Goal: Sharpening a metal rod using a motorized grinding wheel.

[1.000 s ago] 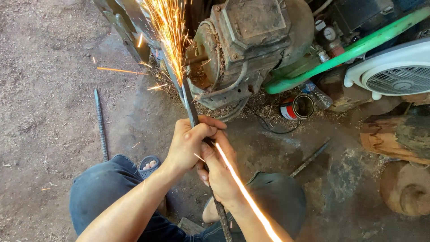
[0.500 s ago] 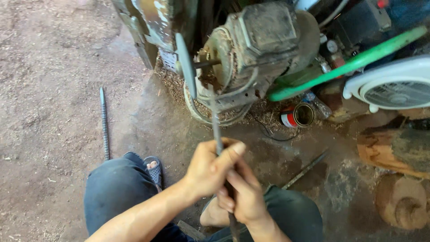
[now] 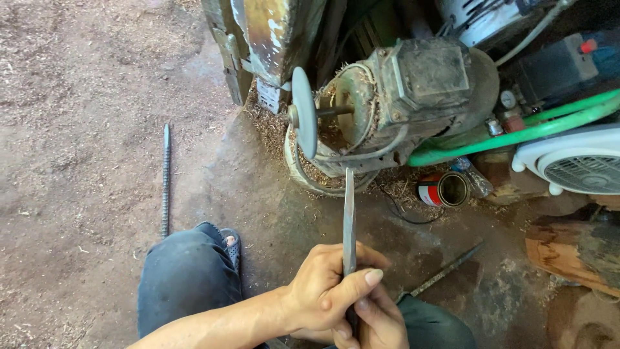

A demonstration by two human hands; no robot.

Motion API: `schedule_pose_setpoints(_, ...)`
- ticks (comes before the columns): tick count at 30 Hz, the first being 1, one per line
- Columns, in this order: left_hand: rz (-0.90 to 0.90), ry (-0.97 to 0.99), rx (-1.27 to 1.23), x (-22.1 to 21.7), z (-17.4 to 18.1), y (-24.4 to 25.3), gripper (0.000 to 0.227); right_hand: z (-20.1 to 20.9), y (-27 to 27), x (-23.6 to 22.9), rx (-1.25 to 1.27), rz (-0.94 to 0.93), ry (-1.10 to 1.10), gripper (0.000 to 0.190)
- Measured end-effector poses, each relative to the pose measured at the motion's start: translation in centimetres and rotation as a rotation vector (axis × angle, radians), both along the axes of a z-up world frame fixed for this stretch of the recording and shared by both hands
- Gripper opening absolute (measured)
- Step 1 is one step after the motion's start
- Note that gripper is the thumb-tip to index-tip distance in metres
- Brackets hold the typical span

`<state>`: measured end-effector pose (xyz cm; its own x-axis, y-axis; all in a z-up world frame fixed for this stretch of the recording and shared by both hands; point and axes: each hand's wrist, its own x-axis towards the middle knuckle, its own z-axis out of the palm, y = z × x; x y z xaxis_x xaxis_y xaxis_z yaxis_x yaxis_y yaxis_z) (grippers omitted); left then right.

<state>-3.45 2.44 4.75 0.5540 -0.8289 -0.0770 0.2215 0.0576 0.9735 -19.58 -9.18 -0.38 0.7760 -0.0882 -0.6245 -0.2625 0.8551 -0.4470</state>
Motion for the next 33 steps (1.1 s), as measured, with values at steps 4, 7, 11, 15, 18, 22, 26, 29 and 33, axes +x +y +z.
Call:
schedule_pose_setpoints(4, 0.003, -0.033, -0.023, 0.1, -0.6, 0.4, 0.041, -0.7, -0.2, -0.4, -0.017, 0.077, -0.15, 0.053)
schedule_pose_setpoints(7, -0.018, 0.039, -0.027, 0.1, -1.0, 0.5, 0.042, -0.1, 0.2, -0.1, -0.068, 0.082, -0.016, 0.056)
schedule_pose_setpoints(11, 0.002, 0.066, -0.087, 0.2, -1.6, 0.5, 0.041, -0.5, 0.5, 0.0, -0.216, 0.113, -0.055, 0.057)
schedule_pose_setpoints(15, -0.004, 0.073, -0.064, 0.8, -1.3, 0.5, 0.041, 1.7, 1.2, 1.7, -0.242, 0.103, -0.052, 0.048)
schedule_pose_setpoints(18, 0.016, 0.099, 0.004, 1.4, -1.7, -0.2, 0.037, 2.4, 1.4, 3.7, -0.289, 0.071, -0.015, 0.045)
schedule_pose_setpoints(22, 0.055, 0.296, 0.189, 1.9, -3.4, -1.7, 0.037, 2.2, 2.0, 6.4, -0.386, -0.004, 0.133, 0.042)
schedule_pose_setpoints(26, 0.11, 0.325, 0.162, 2.6, -4.3, -2.1, 0.036, 2.2, 1.8, 8.0, -0.372, 0.025, -0.053, 0.03)
schedule_pose_setpoints(29, 0.118, 0.386, 0.198, 3.1, -4.1, -2.1, 0.036, 2.2, 1.9, 8.4, -0.388, 0.039, -0.077, 0.027)
schedule_pose_setpoints(33, 0.115, 0.422, 0.217, 3.4, -4.0, -2.2, 0.035, 1.6, 1.9, 8.2, -0.412, 0.043, -0.085, 0.025)
